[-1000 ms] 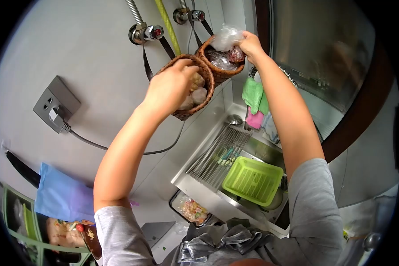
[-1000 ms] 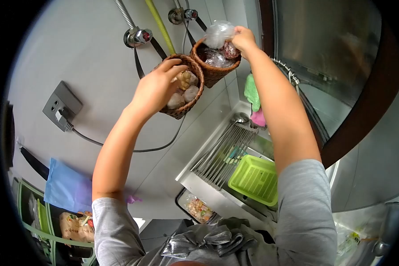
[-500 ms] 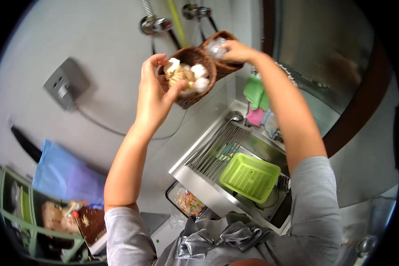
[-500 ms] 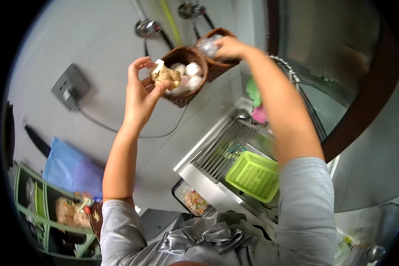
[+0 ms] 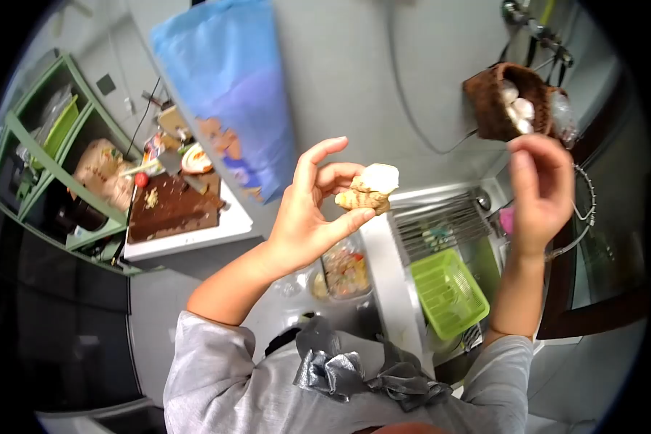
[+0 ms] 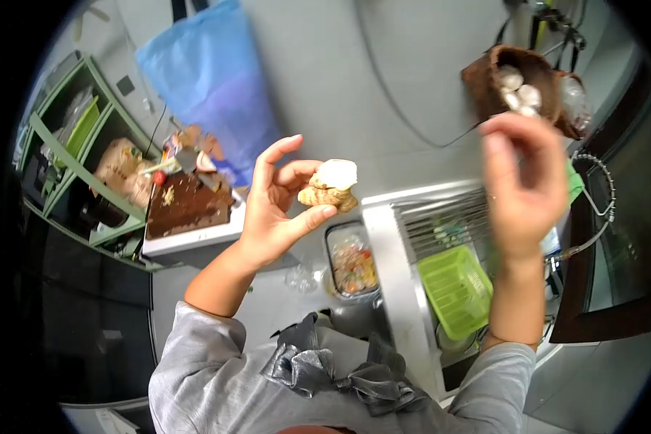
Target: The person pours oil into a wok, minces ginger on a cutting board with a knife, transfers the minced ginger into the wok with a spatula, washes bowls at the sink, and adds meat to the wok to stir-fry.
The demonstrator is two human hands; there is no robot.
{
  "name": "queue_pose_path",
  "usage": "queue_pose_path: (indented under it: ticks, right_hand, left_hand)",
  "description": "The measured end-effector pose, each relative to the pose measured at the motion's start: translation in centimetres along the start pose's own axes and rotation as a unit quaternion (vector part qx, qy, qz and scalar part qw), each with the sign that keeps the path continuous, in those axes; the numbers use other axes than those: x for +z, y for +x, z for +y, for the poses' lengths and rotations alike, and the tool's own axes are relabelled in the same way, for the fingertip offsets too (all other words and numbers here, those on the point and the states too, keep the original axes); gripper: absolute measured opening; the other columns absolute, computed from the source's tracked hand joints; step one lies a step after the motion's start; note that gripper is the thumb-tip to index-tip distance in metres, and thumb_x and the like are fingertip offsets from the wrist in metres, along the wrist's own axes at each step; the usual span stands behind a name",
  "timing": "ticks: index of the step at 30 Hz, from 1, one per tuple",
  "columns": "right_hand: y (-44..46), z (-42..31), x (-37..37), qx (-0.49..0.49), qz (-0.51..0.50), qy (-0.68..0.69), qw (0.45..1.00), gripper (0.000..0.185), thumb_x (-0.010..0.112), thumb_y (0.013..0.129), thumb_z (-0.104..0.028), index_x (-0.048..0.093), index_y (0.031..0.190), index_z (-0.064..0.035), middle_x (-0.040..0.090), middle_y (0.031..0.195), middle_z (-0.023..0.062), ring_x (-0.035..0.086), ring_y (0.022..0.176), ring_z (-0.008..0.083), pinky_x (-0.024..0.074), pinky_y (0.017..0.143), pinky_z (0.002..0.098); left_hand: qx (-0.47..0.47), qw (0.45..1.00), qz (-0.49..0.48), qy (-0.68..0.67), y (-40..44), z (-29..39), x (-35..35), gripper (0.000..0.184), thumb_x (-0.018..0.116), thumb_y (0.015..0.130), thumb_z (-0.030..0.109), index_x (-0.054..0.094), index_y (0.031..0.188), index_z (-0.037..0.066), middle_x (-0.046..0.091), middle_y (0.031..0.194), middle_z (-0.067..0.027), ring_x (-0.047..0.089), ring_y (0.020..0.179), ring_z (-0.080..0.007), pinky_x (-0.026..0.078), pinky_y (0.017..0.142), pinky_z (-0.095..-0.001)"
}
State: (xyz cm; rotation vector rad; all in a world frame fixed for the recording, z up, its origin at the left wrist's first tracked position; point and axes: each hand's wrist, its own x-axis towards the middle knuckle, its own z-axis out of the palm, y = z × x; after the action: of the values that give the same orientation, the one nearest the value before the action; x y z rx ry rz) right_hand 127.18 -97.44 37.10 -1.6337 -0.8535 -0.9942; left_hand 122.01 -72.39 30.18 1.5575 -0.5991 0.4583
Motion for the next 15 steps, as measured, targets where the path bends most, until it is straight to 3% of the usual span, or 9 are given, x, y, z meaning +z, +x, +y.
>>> queue_pose_path:
  ticks: [3,4,5,8,9,11,12,14,15]
  right_hand:
    - [-3.8,-5.2,7.6,0.108,-0.198,0.008,0.974,0.026,0.063,0.078,-0.006,0.055,0.103,-0.0033,0.056,0.085,0.0051,0.052,0.069,0.0098,0.0437,0.058,0.0255]
    - [-4.9,-6.2,10.1,0.134,-0.258,0.019,0.957,0.028,0.063,0.078,-0.007,0.054,0.104,-0.0033,0.056,0.086,0.0070,0.053,0.068,0.0132,0.0440,0.058,0.0264]
    - [-6.1,-6.9,12.8,0.157,-0.317,0.034,0.935,0.029,0.063,0.079,-0.008,0.053,0.105,-0.0034,0.056,0.087,0.0089,0.055,0.067,0.0166,0.0444,0.058,0.0274]
    - [-10.8,-7.7,20.8,0.157,-0.387,0.024,0.908,0.026,0.061,0.081,-0.012,0.050,0.103,-0.0036,0.056,0.088,0.0174,0.057,0.075,0.0338,0.0457,0.062,0.0348]
    - [-12.1,-8.3,23.4,0.194,-0.415,0.004,0.889,0.024,0.061,0.082,-0.014,0.050,0.100,-0.0032,0.058,0.082,0.0171,0.059,0.073,0.0337,0.0458,0.061,0.0357]
    - [-15.0,-9.1,29.7,0.281,-0.453,0.025,0.846,0.023,0.061,0.082,-0.015,0.050,0.097,-0.0032,0.059,0.073,0.0166,0.059,0.067,0.0341,0.0452,0.058,0.0364]
    - [-16.9,-9.2,33.2,0.329,-0.449,0.049,0.829,0.022,0.062,0.081,-0.016,0.049,0.096,-0.0037,0.058,0.067,0.0158,0.058,0.063,0.0346,0.0444,0.056,0.0369]
    - [-19.8,-10.3,41.2,0.347,-0.439,0.050,0.827,0.021,0.061,0.082,-0.015,0.048,0.093,-0.0031,0.058,0.068,0.0174,0.058,0.063,0.0350,0.0442,0.055,0.0367]
    - [-21.5,-10.4,45.0,0.351,-0.444,0.053,0.823,0.020,0.061,0.082,-0.014,0.048,0.092,-0.0027,0.059,0.068,0.0181,0.059,0.063,0.0354,0.0444,0.055,0.0368]
  left_hand:
    - [-0.038,0.999,-0.005,-0.028,-3.5,0.3,-3.4,0.070,0.068,0.074,0.002,0.024,0.128,0.003,0.057,0.105,-0.0141,0.057,0.096,-0.0193,0.045,0.086,-0.0308]
    - [-0.058,0.997,-0.013,-0.044,-4.6,0.3,-4.9,0.069,0.068,0.075,0.002,0.024,0.128,0.003,0.058,0.105,-0.0140,0.058,0.096,-0.0199,0.044,0.086,-0.0312]
    - [-0.043,0.997,-0.059,0.033,-6.0,-0.6,-6.9,0.068,0.066,0.075,0.002,0.024,0.128,0.003,0.058,0.106,-0.0143,0.059,0.096,-0.0208,0.045,0.085,-0.0309]
    - [-0.094,0.993,-0.061,0.047,-10.8,-2.6,-12.8,0.064,0.064,0.077,-0.005,0.024,0.127,0.003,0.055,0.109,-0.0129,0.058,0.095,-0.0184,0.047,0.083,-0.0294]
    - [-0.183,0.980,-0.030,-0.064,-12.5,-3.1,-15.1,0.057,0.062,0.078,-0.005,0.030,0.124,0.002,0.057,0.106,-0.0127,0.059,0.094,-0.0168,0.048,0.081,-0.0281]
    - [-0.268,0.956,-0.005,-0.118,-16.3,-5.4,-21.1,0.043,0.061,0.079,-0.003,0.040,0.117,0.000,0.059,0.101,-0.0109,0.059,0.092,-0.0152,0.050,0.079,-0.0272]
    - [-0.273,0.955,-0.003,-0.117,-17.9,-6.3,-24.4,0.043,0.061,0.079,-0.003,0.040,0.117,0.000,0.059,0.101,-0.0109,0.059,0.092,-0.0152,0.050,0.079,-0.0272]
    - [-0.361,0.932,0.013,0.030,-21.3,-8.0,-30.4,0.031,0.063,0.079,0.000,0.049,0.107,-0.003,0.062,0.098,-0.0118,0.060,0.088,-0.0139,0.049,0.073,-0.0239]
    - [-0.369,0.929,0.022,0.019,-23.1,-8.9,-33.1,0.031,0.063,0.079,0.000,0.049,0.107,-0.003,0.062,0.098,-0.0118,0.060,0.088,-0.0139,0.049,0.073,-0.0239]
